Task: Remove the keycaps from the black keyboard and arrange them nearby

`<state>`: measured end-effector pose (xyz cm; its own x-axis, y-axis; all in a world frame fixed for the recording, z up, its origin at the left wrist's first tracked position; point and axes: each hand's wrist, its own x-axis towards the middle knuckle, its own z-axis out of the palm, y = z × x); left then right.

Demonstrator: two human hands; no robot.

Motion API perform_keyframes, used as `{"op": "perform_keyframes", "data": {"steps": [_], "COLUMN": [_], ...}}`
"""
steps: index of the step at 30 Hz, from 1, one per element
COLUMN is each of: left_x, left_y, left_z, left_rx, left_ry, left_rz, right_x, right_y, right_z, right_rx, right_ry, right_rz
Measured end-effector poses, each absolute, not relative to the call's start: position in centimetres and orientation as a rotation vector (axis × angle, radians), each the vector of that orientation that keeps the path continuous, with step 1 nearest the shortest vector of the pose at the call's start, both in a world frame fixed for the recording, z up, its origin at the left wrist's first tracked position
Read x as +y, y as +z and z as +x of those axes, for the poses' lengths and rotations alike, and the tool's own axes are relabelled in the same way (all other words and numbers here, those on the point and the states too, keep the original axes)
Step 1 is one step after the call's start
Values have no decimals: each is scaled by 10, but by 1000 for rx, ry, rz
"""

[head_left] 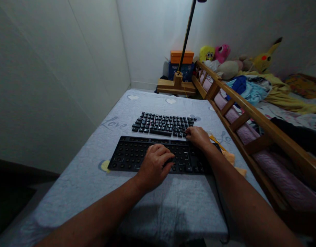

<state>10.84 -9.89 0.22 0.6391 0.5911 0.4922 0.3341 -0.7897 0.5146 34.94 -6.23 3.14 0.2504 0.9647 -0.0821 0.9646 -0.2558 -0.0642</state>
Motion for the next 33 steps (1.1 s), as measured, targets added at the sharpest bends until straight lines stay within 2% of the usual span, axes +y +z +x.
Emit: {"op": "perform_keyframes", "data": {"steps": [21,25,30,33], "left_x": [-99,-99,-100,-99], "left_y": [4,5,4,3], "left_z": [109,109,108,108], "left_rx": [715,713,694,674], "left_ry": [957,957,938,896], "left_rz": [2488,2484,2499,2518], "right_x": [-71,-83,-114,-137], "right_y": [37,47,58,60], "right_z": [352,359,369,366], "right_rx": [-1877,-1720,-1261,-1129], "right_ry": [121,153,444,492], "right_rz": [-2387,-2126,-1672,-1596]}}
